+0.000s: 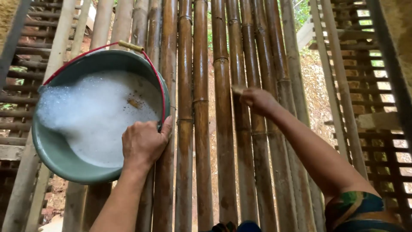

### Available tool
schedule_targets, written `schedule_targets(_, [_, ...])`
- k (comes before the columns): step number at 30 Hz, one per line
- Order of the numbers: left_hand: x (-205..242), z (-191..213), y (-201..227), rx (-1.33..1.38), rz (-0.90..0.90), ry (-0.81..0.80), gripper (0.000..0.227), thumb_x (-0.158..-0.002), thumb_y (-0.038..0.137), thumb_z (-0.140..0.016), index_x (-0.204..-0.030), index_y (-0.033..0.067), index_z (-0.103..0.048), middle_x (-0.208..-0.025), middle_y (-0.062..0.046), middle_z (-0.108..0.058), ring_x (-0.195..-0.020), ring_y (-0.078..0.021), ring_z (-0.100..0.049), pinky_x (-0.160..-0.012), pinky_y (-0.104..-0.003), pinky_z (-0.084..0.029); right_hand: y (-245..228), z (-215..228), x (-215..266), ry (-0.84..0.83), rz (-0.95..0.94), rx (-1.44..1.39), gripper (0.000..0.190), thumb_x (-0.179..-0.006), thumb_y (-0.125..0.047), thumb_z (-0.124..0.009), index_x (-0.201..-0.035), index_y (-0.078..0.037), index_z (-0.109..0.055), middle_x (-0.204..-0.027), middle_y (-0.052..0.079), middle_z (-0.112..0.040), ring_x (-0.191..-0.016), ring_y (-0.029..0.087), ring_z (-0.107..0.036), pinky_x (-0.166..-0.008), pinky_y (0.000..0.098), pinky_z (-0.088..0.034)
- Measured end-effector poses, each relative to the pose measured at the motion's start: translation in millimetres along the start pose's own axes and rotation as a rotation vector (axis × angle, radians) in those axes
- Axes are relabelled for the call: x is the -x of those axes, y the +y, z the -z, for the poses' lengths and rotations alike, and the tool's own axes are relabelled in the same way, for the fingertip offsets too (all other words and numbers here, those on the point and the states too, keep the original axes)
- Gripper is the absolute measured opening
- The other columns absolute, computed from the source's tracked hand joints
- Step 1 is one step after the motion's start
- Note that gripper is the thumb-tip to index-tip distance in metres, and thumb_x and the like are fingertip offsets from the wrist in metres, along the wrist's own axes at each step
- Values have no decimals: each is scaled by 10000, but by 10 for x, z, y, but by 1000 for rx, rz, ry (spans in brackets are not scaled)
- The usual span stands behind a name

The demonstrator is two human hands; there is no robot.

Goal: Scrubbing bamboo slats with a brush and soapy water to clean them.

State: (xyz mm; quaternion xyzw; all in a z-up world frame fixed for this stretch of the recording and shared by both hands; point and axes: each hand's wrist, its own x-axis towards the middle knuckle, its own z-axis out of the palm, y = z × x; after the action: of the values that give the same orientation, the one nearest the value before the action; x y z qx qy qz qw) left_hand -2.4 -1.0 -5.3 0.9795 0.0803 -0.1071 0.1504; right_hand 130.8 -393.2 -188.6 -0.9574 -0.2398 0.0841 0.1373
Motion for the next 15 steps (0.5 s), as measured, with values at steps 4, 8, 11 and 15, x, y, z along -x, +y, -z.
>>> schedule_targets(4, [-14, -19, 10, -25, 2, -17, 816, -946, 721, -368, -834, 42, -806, -768, -281, -723, -849, -491, -730, -747, -543, -573, -146, -440, 312, -303, 44, 282, 188, -865, -217, -632, -957, -275, -785, -902, 25, -766, -903, 248, -748, -875, 384, -604])
schedule_targets(8, [29, 76, 63, -31, 23, -17, 803, -952, 715, -372, -830, 55, -813, -772, -272, -727, -856, -476, -735, -759, -528, -581, -354, -374, 651, -389, 71, 125, 126, -827, -268, -673, -874, -301, -786, -871, 3, -738, -844, 269, -739, -799, 415, -607])
schedule_targets(11, [76, 120, 93, -41, 18, -8, 807, -969, 700, -377, -823, 29, -801, -752, -272, -723, -826, -482, -733, -738, -522, -583, -566, 86, 578, -481, 32, -30, 146, -797, -228, -685, -902, -230, -786, -843, 75, -779, -858, 362, -738, -825, 485, -593])
schedule_targets(15, [98, 125, 112, -45, 45, 7, 804, -964, 700, -375, -843, 33, -806, -753, -272, -725, -812, -487, -735, -730, -530, -586, -503, 254, 37, -277, 50, -158, 151, -792, -208, -693, -927, -203, -760, -832, 128, -764, -838, 434, -710, -813, 565, -564])
